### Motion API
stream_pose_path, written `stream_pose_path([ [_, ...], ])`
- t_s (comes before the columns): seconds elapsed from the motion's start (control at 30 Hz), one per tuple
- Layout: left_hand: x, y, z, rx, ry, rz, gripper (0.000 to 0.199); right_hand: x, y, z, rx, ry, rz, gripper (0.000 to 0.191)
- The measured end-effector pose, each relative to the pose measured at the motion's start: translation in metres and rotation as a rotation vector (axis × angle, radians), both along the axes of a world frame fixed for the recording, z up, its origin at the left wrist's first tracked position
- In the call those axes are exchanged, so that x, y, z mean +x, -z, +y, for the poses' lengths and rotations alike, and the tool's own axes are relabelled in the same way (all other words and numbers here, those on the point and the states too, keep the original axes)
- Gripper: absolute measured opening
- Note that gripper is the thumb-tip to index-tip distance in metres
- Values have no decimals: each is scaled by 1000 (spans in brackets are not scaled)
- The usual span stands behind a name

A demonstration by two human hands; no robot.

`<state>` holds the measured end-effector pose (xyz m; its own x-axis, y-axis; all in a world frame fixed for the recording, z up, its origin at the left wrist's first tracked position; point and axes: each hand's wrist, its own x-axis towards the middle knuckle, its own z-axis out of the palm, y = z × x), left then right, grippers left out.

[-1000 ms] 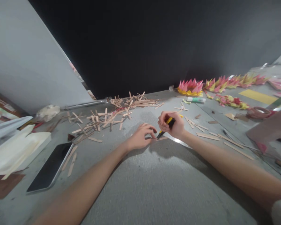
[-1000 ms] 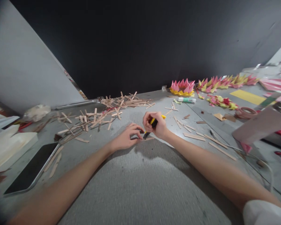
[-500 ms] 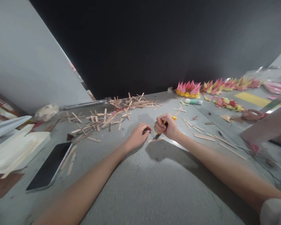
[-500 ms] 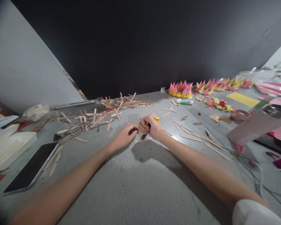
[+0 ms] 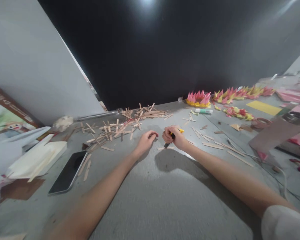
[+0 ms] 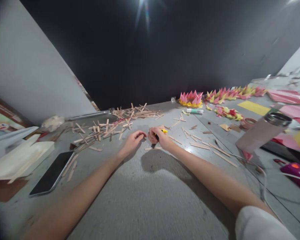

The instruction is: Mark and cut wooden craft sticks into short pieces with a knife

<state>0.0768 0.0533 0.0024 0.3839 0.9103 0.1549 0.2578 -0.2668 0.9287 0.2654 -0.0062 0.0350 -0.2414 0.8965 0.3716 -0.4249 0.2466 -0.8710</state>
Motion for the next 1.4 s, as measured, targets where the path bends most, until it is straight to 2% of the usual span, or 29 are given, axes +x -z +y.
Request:
stream_pose_path([
  [0.2, -4, 9, 12, -18, -231, -159, 17, 1, 1, 1, 97, 183, -121, 53],
  [0.33, -9, 15, 15, 22, -372, -188, 14, 8, 10, 2, 189, 491, -454, 58],
  [0.4, -12, 16, 15, 60, -438, -174, 11, 9, 19, 0, 110, 597, -556, 63],
  [0.53, -16, 20, 15, 106, -507, -116, 17, 6, 32, -4, -85, 642, -327, 63],
  [0.67, -14, 25, 15, 88, -488, -46, 22, 3, 36, -8, -95, 623, -157, 58],
  [0.9, -13, 24, 10, 117, -465, 31, 25, 5, 39, -12, -35, 532, -140, 46],
  [1.0, -13, 24, 8, 131, -452, 52, 30, 6, 38, -15, -31, 519, -174, 40],
  [1.13, -14, 23, 9, 137, -414, 125, 44, 8, 38, -18, 4, 533, -347, 36],
  [1.23, -18, 17, 8, 254, -344, 357, 50, 9, 40, -21, 19, 525, -392, 35],
  [1.33, -23, 10, 5, 496, -172, 711, 45, 9, 43, -23, 11, 496, -397, 36],
  [1.4, -25, 9, 2, 569, -84, 846, 50, 9, 43, -25, 5, 492, -421, 37],
])
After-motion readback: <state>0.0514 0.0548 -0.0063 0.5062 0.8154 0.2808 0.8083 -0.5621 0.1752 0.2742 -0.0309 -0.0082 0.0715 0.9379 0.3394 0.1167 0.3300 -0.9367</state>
